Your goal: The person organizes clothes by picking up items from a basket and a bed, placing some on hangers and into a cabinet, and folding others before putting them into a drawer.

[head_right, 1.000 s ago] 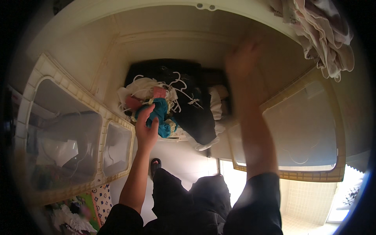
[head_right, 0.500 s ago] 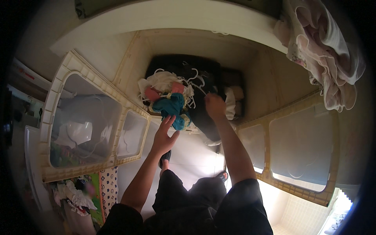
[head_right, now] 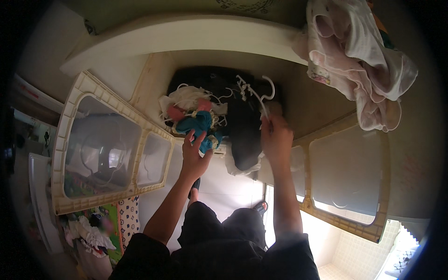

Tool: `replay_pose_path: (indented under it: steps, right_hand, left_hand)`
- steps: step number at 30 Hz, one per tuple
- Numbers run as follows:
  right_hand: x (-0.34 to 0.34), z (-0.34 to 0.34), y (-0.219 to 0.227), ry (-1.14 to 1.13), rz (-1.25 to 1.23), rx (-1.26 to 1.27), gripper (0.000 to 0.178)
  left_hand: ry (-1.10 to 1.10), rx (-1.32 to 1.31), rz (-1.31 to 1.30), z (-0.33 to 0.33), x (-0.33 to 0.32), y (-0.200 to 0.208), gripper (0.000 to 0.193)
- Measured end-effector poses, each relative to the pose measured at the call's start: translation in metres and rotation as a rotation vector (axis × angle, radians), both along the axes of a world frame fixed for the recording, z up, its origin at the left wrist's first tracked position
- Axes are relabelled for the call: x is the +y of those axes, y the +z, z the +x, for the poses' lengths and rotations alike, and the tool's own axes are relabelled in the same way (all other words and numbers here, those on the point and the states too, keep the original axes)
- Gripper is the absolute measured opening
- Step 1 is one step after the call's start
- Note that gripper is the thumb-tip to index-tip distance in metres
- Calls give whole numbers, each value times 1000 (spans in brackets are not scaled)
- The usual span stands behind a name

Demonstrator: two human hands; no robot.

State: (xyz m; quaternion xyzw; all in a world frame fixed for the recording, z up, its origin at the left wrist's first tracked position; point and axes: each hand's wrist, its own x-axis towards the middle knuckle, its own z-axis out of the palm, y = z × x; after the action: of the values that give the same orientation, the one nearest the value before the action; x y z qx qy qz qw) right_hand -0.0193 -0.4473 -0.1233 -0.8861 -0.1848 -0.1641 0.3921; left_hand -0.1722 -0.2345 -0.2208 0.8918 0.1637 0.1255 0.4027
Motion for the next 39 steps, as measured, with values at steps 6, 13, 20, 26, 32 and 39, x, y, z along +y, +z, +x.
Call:
replay_pose_path:
  steps: [6,13,20,26,32,39]
  right_hand:
    - [15,-88,7,39,12,-136,1]
    - [30,-151,-8,225,14,21,29]
    - [30,-157,-10,590,124,111,35]
    - [35,-84,-38,248,543,463,19]
    - [90,-33,-102,400,123,285,26]
    - [136,-38,-155,366,9,162,25]
  left_hand:
    - [-242,-67,-923,5,-44,57,46]
    - [-162,-60,-893,-23,-53,74,27]
    - [82,-99,-1204,-57,-23,84,30]
    - [20,-82,-1154,-101,13,116,25]
    - [32,-16,-1256,-134,29,142,27]
    - [171,78,-1192,-166,45,158,25]
